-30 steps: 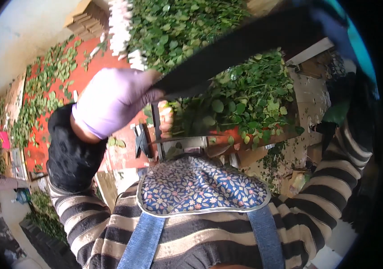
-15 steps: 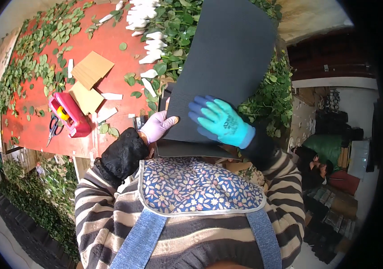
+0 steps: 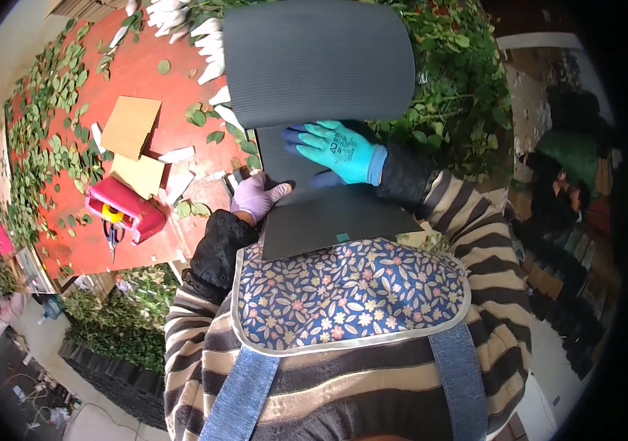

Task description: The person arranges roses by trimming the stems, placing them into a protective black sleeve, and securing them with tape.

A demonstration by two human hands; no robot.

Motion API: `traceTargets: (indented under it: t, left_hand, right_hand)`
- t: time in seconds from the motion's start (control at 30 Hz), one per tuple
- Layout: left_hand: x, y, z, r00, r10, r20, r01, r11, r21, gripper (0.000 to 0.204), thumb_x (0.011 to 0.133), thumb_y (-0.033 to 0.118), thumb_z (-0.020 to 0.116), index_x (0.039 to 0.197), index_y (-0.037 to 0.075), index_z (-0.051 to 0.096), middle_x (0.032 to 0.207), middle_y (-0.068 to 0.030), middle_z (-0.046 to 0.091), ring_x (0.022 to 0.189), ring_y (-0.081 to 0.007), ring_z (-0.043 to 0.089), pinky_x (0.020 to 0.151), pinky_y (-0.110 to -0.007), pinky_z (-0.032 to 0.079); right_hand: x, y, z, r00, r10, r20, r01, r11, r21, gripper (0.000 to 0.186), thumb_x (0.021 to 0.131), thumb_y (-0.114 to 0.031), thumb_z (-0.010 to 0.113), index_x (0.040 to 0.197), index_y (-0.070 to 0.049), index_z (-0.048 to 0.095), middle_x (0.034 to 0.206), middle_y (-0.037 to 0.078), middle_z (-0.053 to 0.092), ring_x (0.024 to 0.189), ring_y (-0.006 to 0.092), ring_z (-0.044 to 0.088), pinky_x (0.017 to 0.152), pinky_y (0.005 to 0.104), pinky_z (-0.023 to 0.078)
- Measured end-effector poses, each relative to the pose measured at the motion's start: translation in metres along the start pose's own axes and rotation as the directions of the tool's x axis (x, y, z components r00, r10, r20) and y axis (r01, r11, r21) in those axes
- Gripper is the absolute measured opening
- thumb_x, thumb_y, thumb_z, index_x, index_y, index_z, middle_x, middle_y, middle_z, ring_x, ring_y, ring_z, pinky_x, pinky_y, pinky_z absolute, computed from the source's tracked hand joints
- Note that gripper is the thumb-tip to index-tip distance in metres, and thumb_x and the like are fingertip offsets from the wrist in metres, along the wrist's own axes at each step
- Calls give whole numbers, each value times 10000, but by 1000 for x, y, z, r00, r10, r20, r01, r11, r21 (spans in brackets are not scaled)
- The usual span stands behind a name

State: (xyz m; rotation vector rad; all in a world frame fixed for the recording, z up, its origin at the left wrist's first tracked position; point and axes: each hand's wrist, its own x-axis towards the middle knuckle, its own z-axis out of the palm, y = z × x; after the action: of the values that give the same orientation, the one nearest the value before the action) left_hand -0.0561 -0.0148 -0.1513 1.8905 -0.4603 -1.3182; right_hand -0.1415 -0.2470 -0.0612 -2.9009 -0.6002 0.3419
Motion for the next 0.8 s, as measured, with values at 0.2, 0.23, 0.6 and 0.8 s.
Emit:
traceTargets:
  t: [0.2,0.23,0.6,0.8]
  left_hand:
    - [-7,17,-6,993,-48,111,73,970,-231,478,777,202,851,1120,-52,635,982,-86,704,847,-153,643,773,-307,529]
    - [-4,13,-4,993,-55,109,79,970,-229,478,777,202,851,1120,-52,635,982,-86,704,847,-153,643,773,-307,529]
    - [-12,15,-35,975,108,-196,-9,893,449,609,791,556,732,1032,3,641,905,-224,680,914,-384,664,809,-457,508]
    - [5,-47,-168,474,170,-864,386,842,377,817,709,623,768,1124,-49,558,1046,-256,614,1034,-389,616,866,-470,508]
  right_hand:
    - [-7,-7,-2,998,68,1,-68,996,50,849,766,-477,725,1453,-86,416,1493,101,416,1374,296,383,1132,478,279]
    - [-6,-9,-6,996,93,-9,-92,992,90,853,763,-497,725,1457,-102,422,1489,94,426,1355,292,402,1125,479,281]
    - [-6,-10,2,996,85,23,-86,995,44,885,753,-438,748,1476,-86,379,1539,99,357,1369,284,377,1121,475,287]
    - [-2,-11,-3,992,93,84,-92,996,-15,919,768,-501,709,1495,-73,344,1520,115,376,1355,288,391,1122,451,278]
